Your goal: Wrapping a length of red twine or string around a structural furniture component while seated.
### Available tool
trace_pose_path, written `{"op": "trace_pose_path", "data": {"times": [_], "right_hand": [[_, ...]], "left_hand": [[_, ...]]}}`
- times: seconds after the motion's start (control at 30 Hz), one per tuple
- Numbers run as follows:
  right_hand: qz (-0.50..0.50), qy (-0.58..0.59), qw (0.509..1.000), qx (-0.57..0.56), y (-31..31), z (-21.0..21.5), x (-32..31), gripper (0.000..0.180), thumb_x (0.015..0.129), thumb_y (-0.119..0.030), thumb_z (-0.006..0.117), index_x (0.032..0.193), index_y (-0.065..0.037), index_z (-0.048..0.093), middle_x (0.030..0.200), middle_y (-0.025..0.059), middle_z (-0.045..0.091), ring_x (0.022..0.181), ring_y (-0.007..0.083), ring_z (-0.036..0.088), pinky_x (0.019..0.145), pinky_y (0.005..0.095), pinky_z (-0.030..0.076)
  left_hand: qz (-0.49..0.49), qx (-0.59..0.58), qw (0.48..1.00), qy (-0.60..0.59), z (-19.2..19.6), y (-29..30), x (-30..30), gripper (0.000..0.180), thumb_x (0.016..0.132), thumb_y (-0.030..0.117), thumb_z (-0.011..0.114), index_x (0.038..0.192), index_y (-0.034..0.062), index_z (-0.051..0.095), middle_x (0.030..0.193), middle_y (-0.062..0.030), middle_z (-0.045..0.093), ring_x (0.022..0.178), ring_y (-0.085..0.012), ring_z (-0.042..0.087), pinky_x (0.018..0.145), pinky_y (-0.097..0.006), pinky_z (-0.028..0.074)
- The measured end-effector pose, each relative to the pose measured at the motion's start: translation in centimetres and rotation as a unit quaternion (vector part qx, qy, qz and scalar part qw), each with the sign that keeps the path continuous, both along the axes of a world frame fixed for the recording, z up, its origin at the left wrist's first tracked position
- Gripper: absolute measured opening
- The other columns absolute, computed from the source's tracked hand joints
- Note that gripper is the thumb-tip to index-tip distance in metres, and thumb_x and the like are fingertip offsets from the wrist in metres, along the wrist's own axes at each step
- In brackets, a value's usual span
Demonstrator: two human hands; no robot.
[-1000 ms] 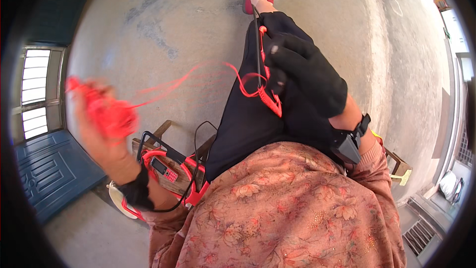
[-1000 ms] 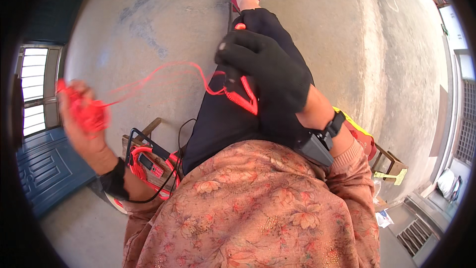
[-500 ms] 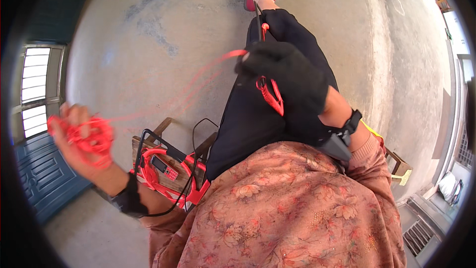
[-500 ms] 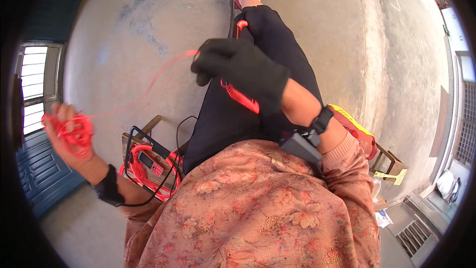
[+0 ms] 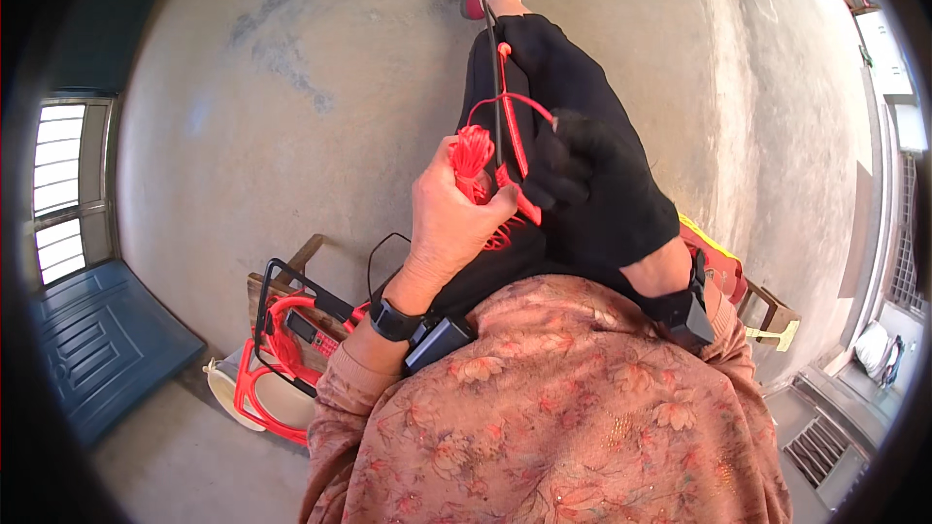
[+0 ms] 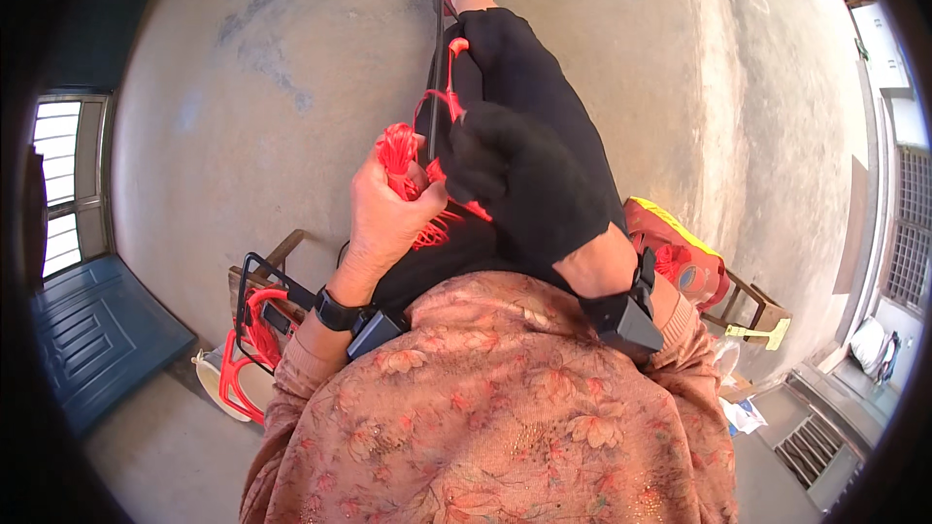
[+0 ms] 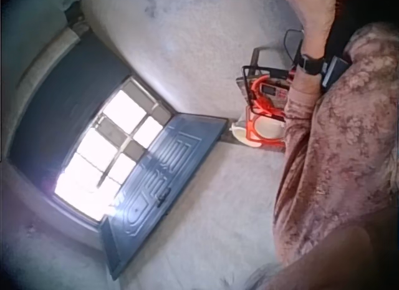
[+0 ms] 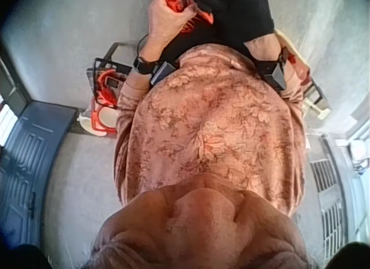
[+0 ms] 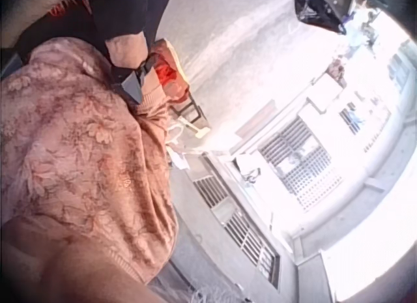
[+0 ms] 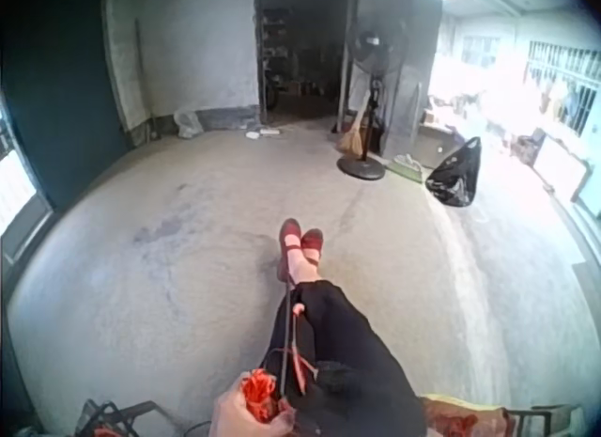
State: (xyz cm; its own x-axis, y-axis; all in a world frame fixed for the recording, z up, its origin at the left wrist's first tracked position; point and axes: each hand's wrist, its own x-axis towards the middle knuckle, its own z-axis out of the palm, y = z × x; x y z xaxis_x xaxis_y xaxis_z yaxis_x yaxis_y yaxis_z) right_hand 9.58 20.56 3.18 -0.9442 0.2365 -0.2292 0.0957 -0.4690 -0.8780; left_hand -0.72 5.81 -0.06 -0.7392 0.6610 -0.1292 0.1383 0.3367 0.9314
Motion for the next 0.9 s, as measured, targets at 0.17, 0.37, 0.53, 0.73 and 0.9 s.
{"op": "trace_pose_path", "data": {"times": [0.17,0.37,0.53,0.73,0.9], "right_hand": [[-0.008,0.062,0.972,-0.226,0.0,-1.9,1.4,0.008,0.093,-0.008,0.053,0.089,-0.003,0.048,0.075,-0.0019,0.044,0.068,0.0069,0.042,0.065,0.0244,0.042],[-0.215,-0.082,0.932,0.281,2.2,-1.8,0.3,0.017,0.092,-0.012,0.057,0.104,-0.002,0.064,0.089,0.0032,0.065,0.080,0.0093,0.060,0.073,0.0268,0.048],[-0.084,-0.142,0.928,0.335,1.8,-2.3,0.3,0.023,0.088,-0.017,0.061,0.103,-0.001,0.065,0.090,0.0118,0.067,0.078,0.0174,0.064,0.069,0.0294,0.049],[0.035,-0.185,0.939,0.286,0.9,-5.2,-1.2,0.022,0.086,-0.019,0.065,0.101,-0.002,0.065,0.087,0.0117,0.067,0.076,0.0162,0.064,0.068,0.0286,0.049],[-0.116,-0.087,0.989,0.018,3.6,-4.1,0.1,0.024,0.085,-0.013,0.065,0.105,0.000,0.065,0.100,0.0109,0.069,0.087,0.0221,0.065,0.080,0.0346,0.050]], "left_hand": [[-0.042,0.009,0.999,-0.020,-0.8,-0.9,0.0,0.046,0.075,0.012,0.076,0.114,0.0013,0.054,0.081,-0.0038,0.064,0.072,-0.0115,0.061,0.069,-0.027,0.049],[0.016,0.166,0.960,-0.224,0.5,-4.2,-3.3,0.041,0.089,0.007,0.059,0.128,-0.0008,0.046,0.108,-0.0092,0.063,0.092,-0.0123,0.060,0.078,-0.030,0.049],[-0.148,-0.108,0.955,0.232,0.8,-2.9,-3.5,0.026,0.085,0.006,0.061,0.109,-0.0011,0.059,0.104,-0.0155,0.063,0.092,-0.0293,0.064,0.079,-0.037,0.050],[-0.216,-0.136,0.933,0.252,0.1,-0.3,-1.8,0.022,0.077,0.003,0.065,0.099,0.0012,0.061,0.099,-0.0166,0.061,0.094,-0.0357,0.059,0.078,-0.042,0.050],[-0.059,0.063,0.994,0.073,1.4,-0.9,-2.3,0.037,0.083,0.004,0.067,0.118,0.0004,0.058,0.103,-0.0116,0.065,0.093,-0.0239,0.065,0.071,-0.032,0.054]]}}
